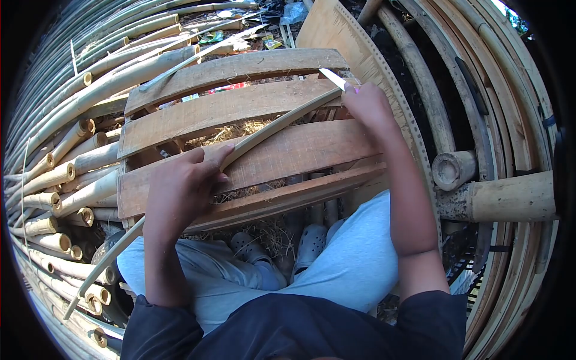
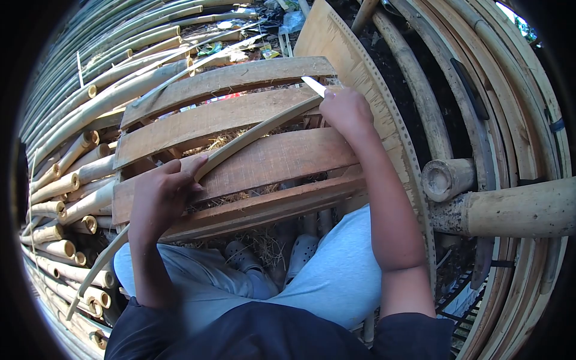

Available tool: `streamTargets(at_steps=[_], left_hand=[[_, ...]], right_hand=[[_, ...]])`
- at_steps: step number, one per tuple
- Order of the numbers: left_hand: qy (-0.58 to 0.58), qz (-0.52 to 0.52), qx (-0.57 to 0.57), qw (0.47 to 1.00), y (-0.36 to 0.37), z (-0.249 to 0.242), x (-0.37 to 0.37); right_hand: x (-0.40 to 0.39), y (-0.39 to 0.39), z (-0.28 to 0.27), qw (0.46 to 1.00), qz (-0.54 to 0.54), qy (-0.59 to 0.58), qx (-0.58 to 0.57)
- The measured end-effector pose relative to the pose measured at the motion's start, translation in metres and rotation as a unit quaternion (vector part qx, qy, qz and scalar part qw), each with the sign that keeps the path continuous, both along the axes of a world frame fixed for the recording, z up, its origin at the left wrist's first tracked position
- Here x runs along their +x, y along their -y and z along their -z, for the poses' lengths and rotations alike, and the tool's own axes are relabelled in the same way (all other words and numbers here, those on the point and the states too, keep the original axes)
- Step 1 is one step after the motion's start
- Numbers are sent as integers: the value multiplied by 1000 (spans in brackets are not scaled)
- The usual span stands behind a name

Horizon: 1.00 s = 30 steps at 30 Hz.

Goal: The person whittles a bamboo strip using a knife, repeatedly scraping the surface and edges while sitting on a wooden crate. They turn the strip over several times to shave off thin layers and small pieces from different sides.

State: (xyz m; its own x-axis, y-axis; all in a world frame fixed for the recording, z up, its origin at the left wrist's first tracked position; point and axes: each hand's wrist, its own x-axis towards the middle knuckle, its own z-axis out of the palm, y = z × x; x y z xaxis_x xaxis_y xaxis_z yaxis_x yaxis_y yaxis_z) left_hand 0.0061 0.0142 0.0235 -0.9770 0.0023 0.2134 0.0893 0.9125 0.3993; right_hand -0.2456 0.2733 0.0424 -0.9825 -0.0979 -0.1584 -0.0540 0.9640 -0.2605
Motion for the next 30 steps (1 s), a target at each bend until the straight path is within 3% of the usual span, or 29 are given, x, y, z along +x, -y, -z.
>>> streamTargets(at_steps=[10, 12, 18, 20, 24, 28, 30], left_hand=[[-1, 1, -8, 1000, 0, -1, -1], [1, 0, -13, 1000, -1, 0, 0], [-6, -1, -8, 1000, -1, -2, -2], [-1, -2, -12, 1000, -1, -1, -1], [-1, -5, -9, 1000, 0, -1, -3], [-1, -8, -13, 1000, -2, 0, -2], [-1, -9, -15, 1000, -1, -1, -3]], right_hand=[[20, 15, 4, 1000, -23, 6, -9], [10, 11, -10, 998, 8, 57, -24], [22, 17, 3, 999, -40, 7, -16], [4, 12, 1, 998, 19, 37, -37], [39, 31, 0, 996, -59, 68, -27], [29, 31, 0, 999, -19, 5, -27], [41, 37, 2, 998, -54, 28, -13]])
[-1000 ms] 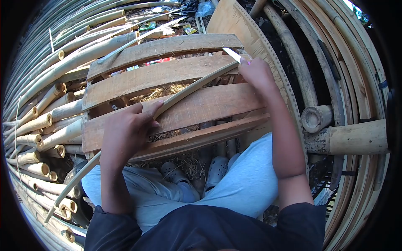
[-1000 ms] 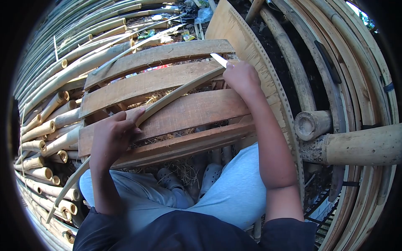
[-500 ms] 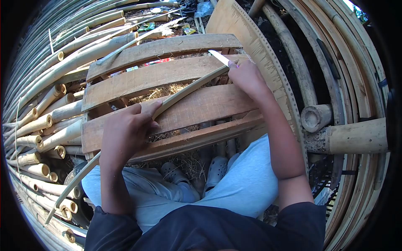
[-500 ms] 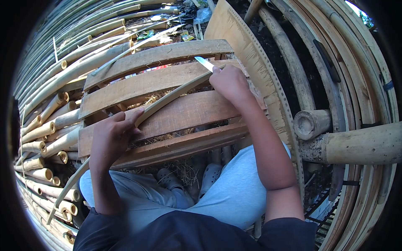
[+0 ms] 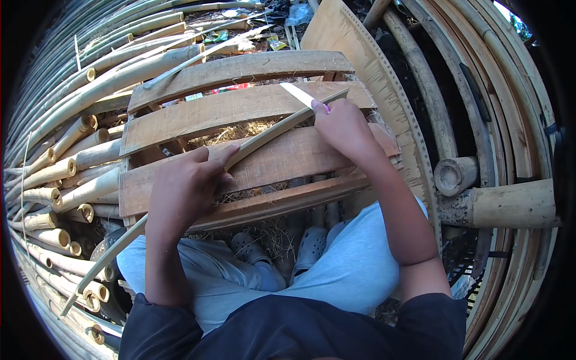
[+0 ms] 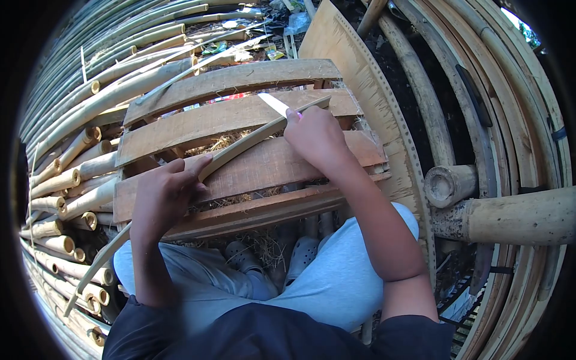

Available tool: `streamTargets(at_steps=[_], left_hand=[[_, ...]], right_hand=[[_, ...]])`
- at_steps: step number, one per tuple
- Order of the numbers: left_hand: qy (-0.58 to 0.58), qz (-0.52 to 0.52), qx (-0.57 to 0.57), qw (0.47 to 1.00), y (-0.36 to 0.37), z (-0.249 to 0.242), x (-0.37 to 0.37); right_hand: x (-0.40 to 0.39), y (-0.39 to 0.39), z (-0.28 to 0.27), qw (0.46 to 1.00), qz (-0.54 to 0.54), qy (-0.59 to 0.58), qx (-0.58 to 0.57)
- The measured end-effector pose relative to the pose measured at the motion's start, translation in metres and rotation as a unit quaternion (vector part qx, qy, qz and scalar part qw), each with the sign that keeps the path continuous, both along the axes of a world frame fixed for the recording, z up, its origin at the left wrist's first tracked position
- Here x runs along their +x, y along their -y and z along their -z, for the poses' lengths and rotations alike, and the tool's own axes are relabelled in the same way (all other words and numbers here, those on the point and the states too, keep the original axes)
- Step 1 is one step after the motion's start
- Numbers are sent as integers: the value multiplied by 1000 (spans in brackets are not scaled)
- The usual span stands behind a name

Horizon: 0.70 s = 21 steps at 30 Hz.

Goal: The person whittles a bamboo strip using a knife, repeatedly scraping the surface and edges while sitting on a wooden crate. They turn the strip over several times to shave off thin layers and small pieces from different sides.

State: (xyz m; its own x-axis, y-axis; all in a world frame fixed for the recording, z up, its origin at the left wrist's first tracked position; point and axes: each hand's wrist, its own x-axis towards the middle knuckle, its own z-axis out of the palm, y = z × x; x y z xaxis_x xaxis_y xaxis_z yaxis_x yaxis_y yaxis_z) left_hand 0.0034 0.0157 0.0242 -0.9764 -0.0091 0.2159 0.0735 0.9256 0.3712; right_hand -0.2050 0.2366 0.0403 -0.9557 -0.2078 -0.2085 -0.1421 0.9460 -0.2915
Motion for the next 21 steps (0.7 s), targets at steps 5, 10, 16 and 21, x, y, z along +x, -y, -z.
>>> streamTargets(at_steps=[5, 10, 16, 21], left_hand=[[1, 2, 8, 1000, 2, 2, 1], [12, 15, -25, 1000, 2, -2, 0], [-9, 56, -28, 998, 4, -2, 0], [-24, 50, -76, 996, 1, -15, 7]], right_hand=[[2, -5, 3, 1000, -10, -17, -9], [24, -3, -1, 996, -56, -57, -37], [10, -31, -10, 969, -152, -171, -97], [3, -46, -3, 961, -208, -181, -36]])
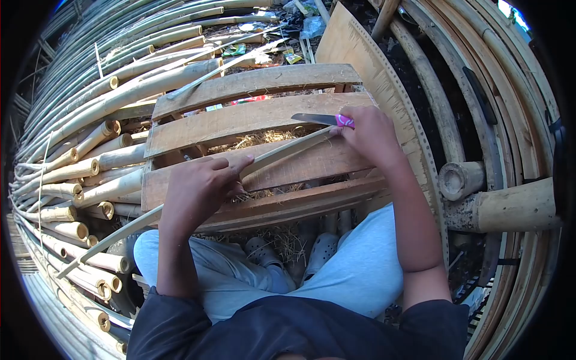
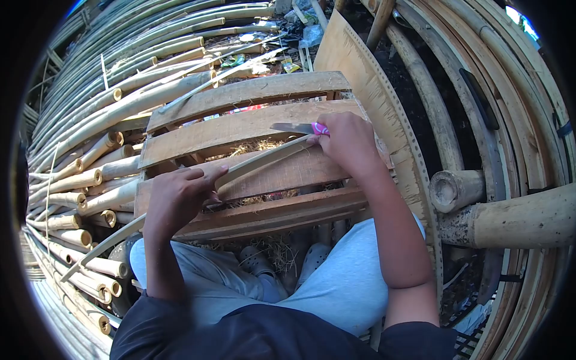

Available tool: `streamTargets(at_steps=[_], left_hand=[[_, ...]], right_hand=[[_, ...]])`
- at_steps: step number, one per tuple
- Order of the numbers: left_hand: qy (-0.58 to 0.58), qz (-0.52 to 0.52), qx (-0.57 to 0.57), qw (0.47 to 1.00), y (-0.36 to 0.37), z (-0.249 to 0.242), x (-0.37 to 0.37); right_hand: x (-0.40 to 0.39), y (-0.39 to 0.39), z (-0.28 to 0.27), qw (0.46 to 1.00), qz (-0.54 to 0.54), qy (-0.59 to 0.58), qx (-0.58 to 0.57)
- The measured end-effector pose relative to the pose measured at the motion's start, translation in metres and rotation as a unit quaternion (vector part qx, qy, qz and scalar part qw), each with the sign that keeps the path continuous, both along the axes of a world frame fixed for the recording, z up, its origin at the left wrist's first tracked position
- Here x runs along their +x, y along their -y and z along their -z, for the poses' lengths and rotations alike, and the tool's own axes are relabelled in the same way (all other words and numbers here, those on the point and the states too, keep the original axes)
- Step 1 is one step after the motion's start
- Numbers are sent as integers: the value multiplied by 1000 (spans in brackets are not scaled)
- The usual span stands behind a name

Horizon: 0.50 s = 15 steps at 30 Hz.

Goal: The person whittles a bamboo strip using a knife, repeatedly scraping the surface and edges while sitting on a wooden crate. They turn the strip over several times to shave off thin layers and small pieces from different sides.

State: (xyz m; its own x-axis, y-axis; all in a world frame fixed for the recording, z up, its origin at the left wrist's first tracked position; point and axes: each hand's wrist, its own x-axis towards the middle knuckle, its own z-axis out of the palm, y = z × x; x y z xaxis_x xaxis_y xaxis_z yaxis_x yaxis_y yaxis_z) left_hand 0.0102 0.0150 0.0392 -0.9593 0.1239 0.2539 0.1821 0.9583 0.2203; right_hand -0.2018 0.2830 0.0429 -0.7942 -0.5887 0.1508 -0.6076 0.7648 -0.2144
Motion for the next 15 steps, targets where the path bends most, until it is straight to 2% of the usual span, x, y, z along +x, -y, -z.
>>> streamTargets(at_steps=[2, 4, 7, 9, 11, 12, 14, 15], left_hand=[[-9, -8, -29, 1000, -2, -11, 2], [-31, -58, -51, 997, -4, -24, 3], [-60, -32, -66, 995, 9, -33, -4], [-43, -67, -103, 992, 13, -46, -9], [-130, -39, -169, 976, 24, -55, -20], [-149, -37, -160, 975, 25, -61, -27], [-130, -10, -191, 973, 34, -74, -43], [-131, 15, -192, 972, 40, -78, -53]], right_hand=[[-1, -2, -4, 998, 33, 54, -16], [1, -3, -11, 998, 37, 40, -33], [9, -5, -23, 997, 43, 27, -52], [15, -7, -29, 997, 42, 25, -62], [17, -13, -33, 996, 14, 88, -21], [16, -15, -34, 996, 12, 85, -26], [14, -21, -34, 986, 4, 153, -66], [11, -24, -36, 986, 2, 150, -69]])
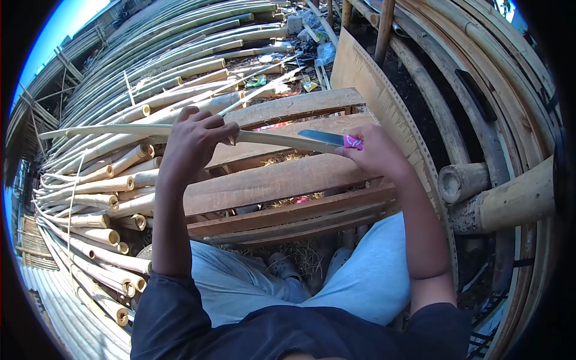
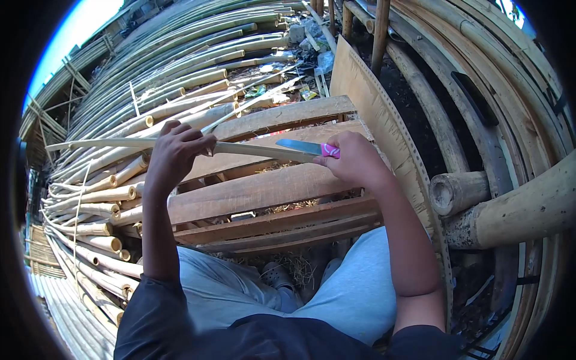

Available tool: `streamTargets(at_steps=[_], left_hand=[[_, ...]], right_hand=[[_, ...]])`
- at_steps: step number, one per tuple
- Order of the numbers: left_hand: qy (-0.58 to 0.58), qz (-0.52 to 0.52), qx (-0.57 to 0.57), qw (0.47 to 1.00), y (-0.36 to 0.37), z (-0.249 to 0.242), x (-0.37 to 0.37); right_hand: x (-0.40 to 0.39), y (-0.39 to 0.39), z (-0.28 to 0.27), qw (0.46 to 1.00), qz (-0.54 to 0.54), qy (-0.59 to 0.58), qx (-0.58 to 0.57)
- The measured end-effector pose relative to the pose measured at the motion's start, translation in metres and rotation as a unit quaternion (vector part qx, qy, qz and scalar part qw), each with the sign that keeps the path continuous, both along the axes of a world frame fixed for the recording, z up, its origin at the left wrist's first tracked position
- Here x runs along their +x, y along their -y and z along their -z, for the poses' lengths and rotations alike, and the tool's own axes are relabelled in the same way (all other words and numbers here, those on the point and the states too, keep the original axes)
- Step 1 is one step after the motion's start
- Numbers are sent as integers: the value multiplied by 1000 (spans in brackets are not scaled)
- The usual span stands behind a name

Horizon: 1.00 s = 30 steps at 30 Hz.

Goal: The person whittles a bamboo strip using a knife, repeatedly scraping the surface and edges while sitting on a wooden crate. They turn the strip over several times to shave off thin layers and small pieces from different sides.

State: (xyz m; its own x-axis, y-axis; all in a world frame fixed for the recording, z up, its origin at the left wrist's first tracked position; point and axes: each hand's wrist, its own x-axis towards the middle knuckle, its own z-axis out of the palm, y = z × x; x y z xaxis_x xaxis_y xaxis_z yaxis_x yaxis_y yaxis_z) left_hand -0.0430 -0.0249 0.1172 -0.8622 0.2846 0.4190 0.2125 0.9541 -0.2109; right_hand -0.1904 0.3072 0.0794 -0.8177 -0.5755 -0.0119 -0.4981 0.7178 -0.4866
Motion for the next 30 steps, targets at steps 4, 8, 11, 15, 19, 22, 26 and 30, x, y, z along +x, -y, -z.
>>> streamTargets(at_steps=[4, 8, 11, 15, 19, 22, 26, 30], left_hand=[[32, 54, -37, 997, 12, -34, -36], [-13, 161, -12, 987, 34, -44, -81], [14, 196, 43, 980, 45, -44, -113], [-27, 193, 134, 972, 60, -31, -145], [-187, -49, 348, 917, 38, 18, -149], [-29, -235, 642, 729, -42, 13, -109], [129, -66, 757, 637, -75, 57, -86], [93, -118, 684, 714, -63, 78, -86]], right_hand=[[-16, -13, -3, 993, -50, 110, -15], [-21, -16, 16, 936, -172, 259, -166], [-3, -2, 7, 847, -189, 431, -248], [9, 22, 34, 841, -187, 378, -340], [11, 28, 36, 907, -174, 268, -275], [22, 36, 43, 919, -160, 239, -268], [43, 51, 51, 941, -134, 143, -276], [47, 54, 49, 968, -137, 114, -177]])
